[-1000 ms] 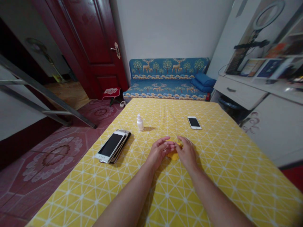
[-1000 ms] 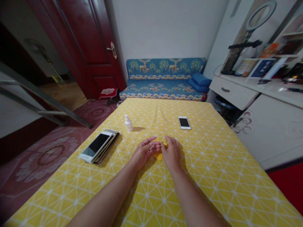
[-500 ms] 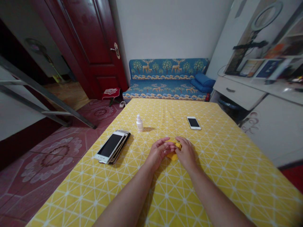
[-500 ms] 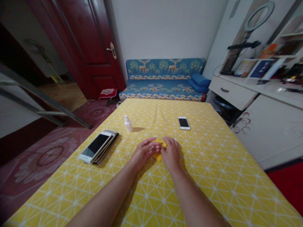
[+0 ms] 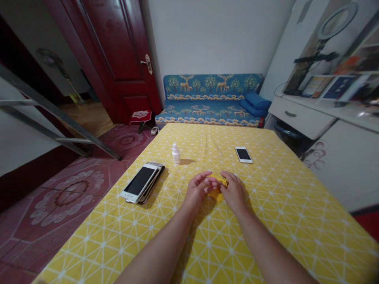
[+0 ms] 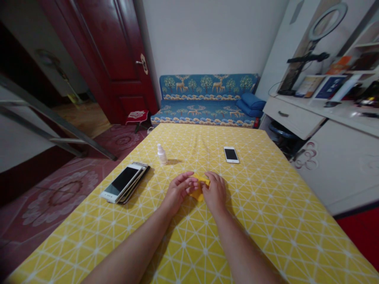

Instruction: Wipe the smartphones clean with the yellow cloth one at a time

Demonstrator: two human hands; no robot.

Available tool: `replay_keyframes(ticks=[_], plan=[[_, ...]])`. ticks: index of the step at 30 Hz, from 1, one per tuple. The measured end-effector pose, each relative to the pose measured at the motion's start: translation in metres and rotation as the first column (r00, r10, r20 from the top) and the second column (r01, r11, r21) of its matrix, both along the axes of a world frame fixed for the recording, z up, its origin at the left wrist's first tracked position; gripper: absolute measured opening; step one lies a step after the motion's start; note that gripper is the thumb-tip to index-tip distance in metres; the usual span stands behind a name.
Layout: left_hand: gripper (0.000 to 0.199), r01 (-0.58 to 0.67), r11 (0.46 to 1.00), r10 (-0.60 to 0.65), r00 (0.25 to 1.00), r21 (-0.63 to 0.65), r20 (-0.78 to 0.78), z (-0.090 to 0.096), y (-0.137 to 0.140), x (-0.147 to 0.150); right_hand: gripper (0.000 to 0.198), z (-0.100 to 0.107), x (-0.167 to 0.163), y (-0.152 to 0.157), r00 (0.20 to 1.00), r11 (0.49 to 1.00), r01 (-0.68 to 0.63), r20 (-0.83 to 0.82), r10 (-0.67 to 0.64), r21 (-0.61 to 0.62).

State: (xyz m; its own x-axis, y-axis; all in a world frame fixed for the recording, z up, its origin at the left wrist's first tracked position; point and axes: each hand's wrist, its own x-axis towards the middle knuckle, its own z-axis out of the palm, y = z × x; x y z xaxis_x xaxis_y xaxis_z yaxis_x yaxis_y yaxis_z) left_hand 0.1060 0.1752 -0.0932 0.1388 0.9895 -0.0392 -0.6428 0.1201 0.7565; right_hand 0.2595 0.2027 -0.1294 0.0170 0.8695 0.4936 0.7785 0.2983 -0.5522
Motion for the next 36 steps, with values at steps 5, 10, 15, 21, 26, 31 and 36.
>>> replay_keyframes(ticks=[5,10,15,21,26,31,36], plan=[[0.031,-0.092,0.995,0.098,0.986,0.050,-0.133,0.002,-0.003,-0.002,0.032,0.002,0.000,0.001,1.000,1.000,-0.010,-0.011,0.010,-0.013],[0.031,-0.130,0.989,0.142,0.969,0.072,-0.201,0.001,-0.002,-0.005,0.033,0.000,0.002,0.005,0.999,1.000,0.023,-0.030,-0.023,-0.009],[0.031,-0.138,0.988,0.150,0.964,0.070,-0.221,-0.001,-0.001,-0.005,0.030,0.001,0.015,0.018,0.999,1.000,0.028,-0.036,-0.028,-0.004],[0.030,-0.128,0.989,0.141,0.966,0.073,-0.217,-0.002,0.001,-0.002,0.028,0.005,0.049,0.044,0.990,0.985,0.141,0.011,-0.142,0.099],[0.030,-0.121,0.992,0.129,0.964,0.046,-0.235,-0.002,0.003,-0.001,0.041,0.006,0.072,0.070,0.959,0.975,0.217,0.173,-0.222,0.048],[0.027,-0.112,0.992,0.124,0.960,0.062,-0.251,-0.003,0.003,-0.001,0.056,0.005,0.076,0.084,0.928,0.941,0.282,0.301,-0.219,-0.185],[0.026,-0.098,0.993,0.110,0.959,0.060,-0.260,-0.002,0.003,0.000,0.058,0.007,0.075,0.084,0.933,0.947,0.250,0.311,-0.180,-0.203]])
